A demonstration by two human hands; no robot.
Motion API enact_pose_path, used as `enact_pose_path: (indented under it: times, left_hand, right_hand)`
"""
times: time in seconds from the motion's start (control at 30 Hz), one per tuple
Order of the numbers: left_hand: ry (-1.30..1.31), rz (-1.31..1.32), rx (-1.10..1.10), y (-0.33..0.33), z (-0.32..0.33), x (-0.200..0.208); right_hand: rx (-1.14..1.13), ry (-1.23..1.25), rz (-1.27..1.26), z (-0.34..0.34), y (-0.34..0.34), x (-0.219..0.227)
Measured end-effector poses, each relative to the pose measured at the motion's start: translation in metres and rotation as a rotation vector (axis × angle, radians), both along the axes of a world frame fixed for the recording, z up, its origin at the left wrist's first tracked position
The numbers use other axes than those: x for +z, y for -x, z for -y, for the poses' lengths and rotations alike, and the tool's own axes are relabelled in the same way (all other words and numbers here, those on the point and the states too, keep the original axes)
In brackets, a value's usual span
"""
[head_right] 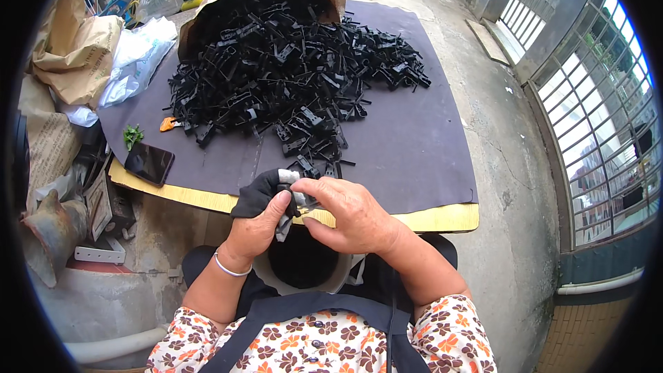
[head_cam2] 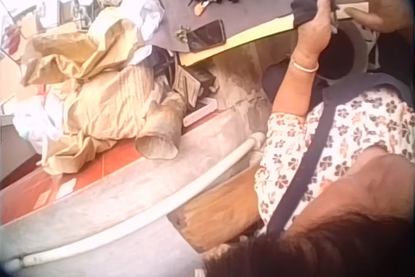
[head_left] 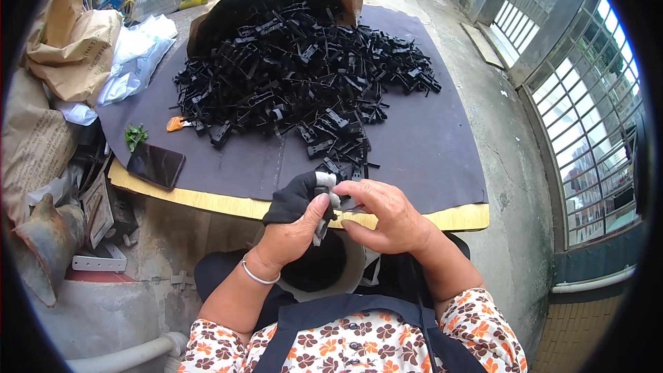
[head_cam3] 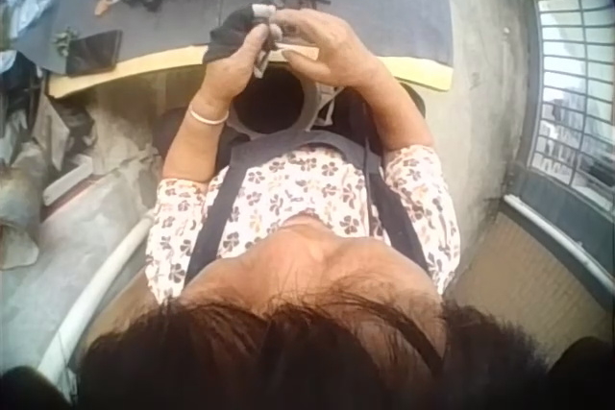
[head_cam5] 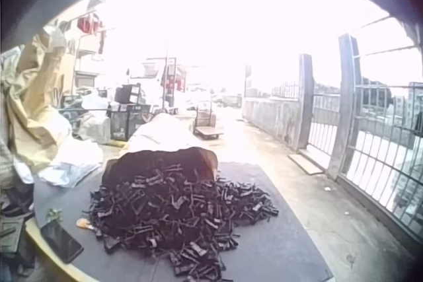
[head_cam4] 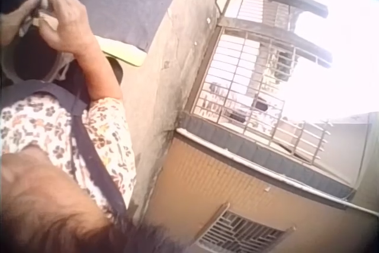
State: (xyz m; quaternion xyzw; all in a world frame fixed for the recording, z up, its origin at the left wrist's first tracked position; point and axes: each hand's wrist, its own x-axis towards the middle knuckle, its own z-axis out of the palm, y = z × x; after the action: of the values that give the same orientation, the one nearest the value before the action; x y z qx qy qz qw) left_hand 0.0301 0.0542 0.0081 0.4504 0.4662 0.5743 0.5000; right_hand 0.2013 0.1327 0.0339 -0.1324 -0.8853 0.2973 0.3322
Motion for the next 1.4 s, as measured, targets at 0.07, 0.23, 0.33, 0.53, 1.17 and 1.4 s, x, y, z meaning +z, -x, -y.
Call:
enact_pose_path:
  times: [0.07, 0.23, 0.33, 0.53, 1.17, 1.4]
  left_hand:
    - [0.011, -0.047, 0.016, -0.004, 0.002, -0.003]
    - [-0.099, -0.092, -0.092, -0.005, 0.001, -0.005]
    - [-0.144, -0.013, -0.105, -0.007, 0.006, -0.003]
    - [-0.068, -0.098, -0.023, -0.011, 0.008, -0.001]
    - [-0.217, -0.418, 0.041, -0.01, 0.006, -0.009]
    - [-0.45, -0.865, 0.138, -0.015, 0.009, -0.004]
  right_hand:
    - [0.008, -0.027, -0.09, 0.007, 0.006, -0.002]
    - [-0.229, 0.032, -0.145, 0.012, 0.011, -0.02]
    - [-0.176, 0.134, -0.134, 0.016, 0.009, -0.018]
    - [-0.034, -0.171, -0.125, 0.022, 0.012, -0.008]
    - [-0.111, 0.338, 0.143, 0.008, 0.008, -0.011]
    - [-0.112, 0.357, 0.122, 0.012, 0.011, -0.025]
